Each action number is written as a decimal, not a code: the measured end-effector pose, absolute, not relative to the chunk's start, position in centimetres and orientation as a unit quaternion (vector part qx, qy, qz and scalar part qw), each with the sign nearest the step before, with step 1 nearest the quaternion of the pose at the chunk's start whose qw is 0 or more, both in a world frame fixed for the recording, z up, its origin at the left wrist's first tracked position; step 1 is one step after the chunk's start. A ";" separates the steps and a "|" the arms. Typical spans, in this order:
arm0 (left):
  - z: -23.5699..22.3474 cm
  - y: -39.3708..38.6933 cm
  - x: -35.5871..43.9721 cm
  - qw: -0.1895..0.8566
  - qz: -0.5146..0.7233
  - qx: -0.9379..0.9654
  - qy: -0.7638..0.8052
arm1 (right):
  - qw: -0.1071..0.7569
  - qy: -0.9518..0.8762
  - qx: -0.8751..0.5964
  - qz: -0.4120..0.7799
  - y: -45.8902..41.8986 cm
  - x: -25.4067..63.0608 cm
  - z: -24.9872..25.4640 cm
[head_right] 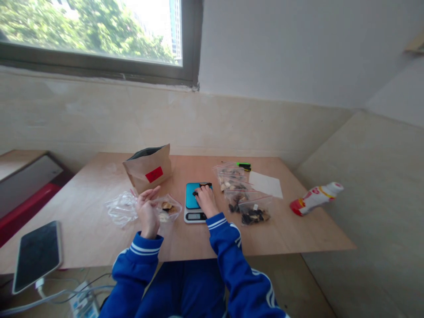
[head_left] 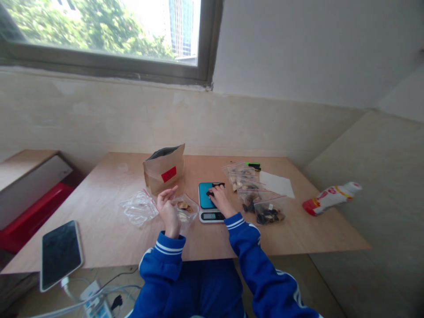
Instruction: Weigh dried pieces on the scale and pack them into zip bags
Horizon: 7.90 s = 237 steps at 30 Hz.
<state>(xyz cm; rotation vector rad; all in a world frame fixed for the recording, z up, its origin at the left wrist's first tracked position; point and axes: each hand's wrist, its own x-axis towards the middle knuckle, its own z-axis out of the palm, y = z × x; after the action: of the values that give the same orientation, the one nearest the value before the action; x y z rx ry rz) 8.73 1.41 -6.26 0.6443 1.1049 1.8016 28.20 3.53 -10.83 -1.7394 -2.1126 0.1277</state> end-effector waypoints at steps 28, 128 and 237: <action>-6.4 1.2 8.4 0.461 0.731 0.255 0.434 | 0.256 -0.698 -0.668 0.034 0.3 31.9 -9.7; -5.5 -1.6 8.5 0.378 0.661 0.459 0.457 | 0.654 -0.454 -0.538 0.277 -5.6 25.4 -6.0; -3.4 -3.7 6.4 0.367 0.559 0.622 0.407 | 0.497 -0.688 -0.483 0.215 -5.2 21.0 -0.5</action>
<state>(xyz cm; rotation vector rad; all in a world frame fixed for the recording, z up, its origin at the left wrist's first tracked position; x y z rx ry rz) 6.43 -3.68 -3.37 1.5986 1.0467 1.4357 21.00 -5.17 -0.48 -1.1689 -1.6661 0.5197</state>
